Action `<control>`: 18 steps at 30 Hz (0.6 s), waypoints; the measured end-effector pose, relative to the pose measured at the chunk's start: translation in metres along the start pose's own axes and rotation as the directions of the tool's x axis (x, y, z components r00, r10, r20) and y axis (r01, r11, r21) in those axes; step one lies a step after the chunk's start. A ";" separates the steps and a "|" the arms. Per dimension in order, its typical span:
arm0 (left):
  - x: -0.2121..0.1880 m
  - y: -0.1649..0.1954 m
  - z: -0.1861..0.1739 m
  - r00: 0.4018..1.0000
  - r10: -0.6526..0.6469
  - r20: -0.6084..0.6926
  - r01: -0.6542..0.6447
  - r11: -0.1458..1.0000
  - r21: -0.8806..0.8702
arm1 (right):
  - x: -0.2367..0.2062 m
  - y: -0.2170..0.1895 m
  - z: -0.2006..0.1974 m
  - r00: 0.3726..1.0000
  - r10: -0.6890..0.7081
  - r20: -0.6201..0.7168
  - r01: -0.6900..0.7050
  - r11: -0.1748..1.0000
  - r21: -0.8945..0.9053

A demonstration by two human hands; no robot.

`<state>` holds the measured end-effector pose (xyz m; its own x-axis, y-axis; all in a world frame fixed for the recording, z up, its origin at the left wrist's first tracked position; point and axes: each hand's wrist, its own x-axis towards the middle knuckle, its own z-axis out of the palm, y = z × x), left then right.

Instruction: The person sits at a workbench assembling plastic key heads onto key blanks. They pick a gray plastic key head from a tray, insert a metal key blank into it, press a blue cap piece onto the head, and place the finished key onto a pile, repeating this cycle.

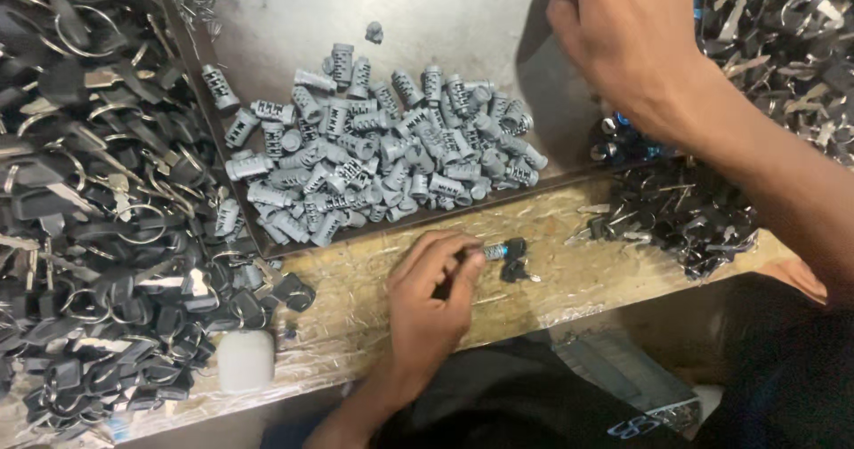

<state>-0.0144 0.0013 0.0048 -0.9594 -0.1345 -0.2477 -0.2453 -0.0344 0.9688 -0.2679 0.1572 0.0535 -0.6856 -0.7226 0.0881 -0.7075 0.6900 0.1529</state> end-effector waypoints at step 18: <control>-0.010 -0.005 -0.003 1.000 -0.009 0.009 0.011 0.957 -0.291 | -0.056 -0.027 -0.006 0.984 -0.043 -0.173 0.130 0.841 0.525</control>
<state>-0.0033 -0.0005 0.0019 -0.9585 -0.1249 -0.2564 -0.2050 -0.3230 0.9239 -0.2094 0.1794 0.0502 -0.6142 -0.7483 0.2506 -0.7739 0.5090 -0.3767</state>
